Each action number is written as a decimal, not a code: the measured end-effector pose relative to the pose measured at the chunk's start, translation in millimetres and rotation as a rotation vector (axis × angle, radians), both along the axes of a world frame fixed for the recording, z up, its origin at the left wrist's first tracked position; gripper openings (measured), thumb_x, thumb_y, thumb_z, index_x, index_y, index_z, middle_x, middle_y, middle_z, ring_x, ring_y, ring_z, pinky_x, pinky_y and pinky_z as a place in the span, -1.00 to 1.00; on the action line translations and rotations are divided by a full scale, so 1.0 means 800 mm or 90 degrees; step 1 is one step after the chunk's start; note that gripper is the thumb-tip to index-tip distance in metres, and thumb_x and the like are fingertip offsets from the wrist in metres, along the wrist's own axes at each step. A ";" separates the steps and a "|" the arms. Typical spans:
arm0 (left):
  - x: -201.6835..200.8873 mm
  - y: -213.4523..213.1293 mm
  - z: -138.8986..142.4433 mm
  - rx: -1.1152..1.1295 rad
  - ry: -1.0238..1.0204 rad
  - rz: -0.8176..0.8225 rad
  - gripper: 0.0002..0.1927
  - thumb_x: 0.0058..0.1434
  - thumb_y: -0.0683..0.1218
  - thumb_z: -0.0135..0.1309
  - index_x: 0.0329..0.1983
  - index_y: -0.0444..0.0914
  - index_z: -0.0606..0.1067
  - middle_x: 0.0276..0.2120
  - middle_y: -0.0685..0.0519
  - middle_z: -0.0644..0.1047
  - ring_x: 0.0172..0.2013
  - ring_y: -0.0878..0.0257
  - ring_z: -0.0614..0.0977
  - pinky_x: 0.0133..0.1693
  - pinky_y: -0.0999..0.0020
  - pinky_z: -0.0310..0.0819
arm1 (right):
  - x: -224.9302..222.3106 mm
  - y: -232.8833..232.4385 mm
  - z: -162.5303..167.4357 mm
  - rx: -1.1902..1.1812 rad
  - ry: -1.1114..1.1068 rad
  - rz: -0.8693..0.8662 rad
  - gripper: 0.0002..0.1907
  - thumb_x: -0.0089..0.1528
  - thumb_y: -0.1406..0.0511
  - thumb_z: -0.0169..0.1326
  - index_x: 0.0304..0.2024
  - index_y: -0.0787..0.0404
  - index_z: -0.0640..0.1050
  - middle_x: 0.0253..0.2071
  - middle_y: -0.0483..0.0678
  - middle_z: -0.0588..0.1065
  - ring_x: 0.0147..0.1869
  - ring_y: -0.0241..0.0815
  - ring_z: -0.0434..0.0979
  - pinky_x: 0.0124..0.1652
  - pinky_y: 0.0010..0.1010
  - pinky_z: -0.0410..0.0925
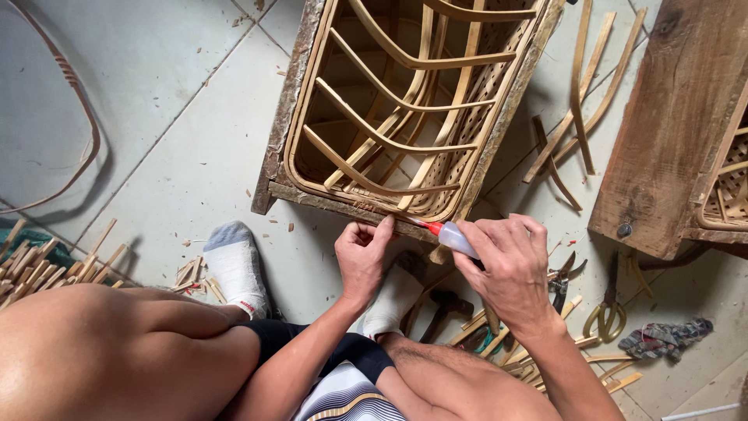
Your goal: The person sits on the floor assembling a bamboo basket frame. They squeeze glue from a bottle onto the frame edge, trim and shape bamboo strips with a small knife, press a curved bamboo rim strip onto the glued edge, and tap it with a hammer to seat it.
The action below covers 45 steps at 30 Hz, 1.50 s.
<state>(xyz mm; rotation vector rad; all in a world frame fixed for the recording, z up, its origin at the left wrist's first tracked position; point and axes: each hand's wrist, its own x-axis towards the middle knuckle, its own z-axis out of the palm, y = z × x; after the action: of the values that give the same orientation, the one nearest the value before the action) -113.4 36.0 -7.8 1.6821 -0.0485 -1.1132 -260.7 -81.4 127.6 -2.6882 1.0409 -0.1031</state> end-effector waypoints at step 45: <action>0.115 0.020 0.014 -0.146 -0.326 0.006 -0.58 0.41 -0.04 0.16 -0.57 -0.28 0.46 -0.59 0.11 0.54 -0.53 0.41 0.55 -0.43 0.52 0.37 | -0.103 0.041 -0.074 0.402 -0.640 -0.594 -0.68 0.36 0.42 0.11 0.12 0.37 0.36 0.21 0.22 0.47 0.27 0.02 0.56 0.22 -0.27 0.47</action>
<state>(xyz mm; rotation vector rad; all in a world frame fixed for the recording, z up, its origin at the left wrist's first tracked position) -21.5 52.3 3.3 1.7126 -0.4737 -0.6184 -342.8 -48.8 68.2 -1.1307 1.4560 -0.9625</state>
